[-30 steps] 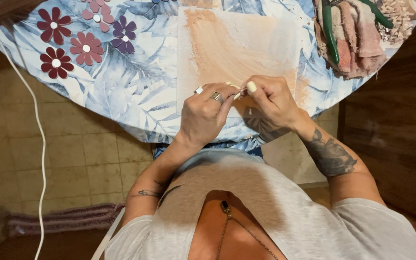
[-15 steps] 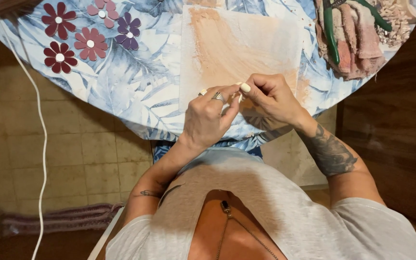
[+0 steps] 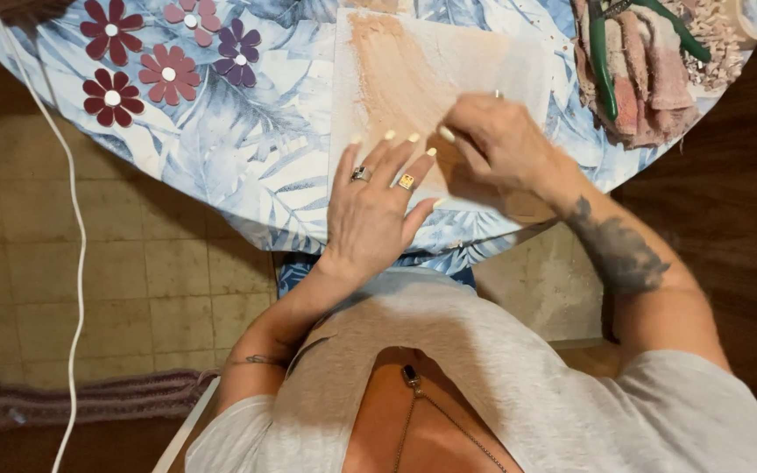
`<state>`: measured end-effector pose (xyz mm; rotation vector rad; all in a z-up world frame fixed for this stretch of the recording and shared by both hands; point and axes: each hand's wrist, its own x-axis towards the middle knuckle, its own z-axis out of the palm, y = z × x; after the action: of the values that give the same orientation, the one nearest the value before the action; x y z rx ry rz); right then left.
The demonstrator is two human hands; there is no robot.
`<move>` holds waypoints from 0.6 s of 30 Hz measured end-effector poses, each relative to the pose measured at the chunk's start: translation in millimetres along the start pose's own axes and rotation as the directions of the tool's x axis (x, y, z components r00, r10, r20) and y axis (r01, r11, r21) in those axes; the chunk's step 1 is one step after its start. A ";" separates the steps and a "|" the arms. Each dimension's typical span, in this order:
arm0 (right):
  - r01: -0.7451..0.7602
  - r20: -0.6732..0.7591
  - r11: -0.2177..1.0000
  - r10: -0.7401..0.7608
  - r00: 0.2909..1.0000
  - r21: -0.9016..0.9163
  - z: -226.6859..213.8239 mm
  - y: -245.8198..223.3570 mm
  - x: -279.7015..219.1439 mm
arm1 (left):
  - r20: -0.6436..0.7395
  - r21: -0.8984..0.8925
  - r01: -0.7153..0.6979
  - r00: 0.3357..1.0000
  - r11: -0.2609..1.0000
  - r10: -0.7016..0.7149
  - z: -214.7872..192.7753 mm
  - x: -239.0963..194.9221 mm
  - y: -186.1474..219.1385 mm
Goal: Sanding the edges of small mosaic pieces against a sheet of sandpaper on a table.
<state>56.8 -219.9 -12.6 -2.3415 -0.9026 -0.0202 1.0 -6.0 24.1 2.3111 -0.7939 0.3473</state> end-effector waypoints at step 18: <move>0.091 0.266 0.857 0.055 0.962 -0.507 -61.9 13.7 -22.4 | 0.218 0.239 -0.022 0.975 0.971 -0.032 13.2 -10.2 -9.4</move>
<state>60.3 -275.7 24.8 -2.8883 -1.1686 0.0616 -0.6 -4.6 5.1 2.6116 -0.8956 0.1934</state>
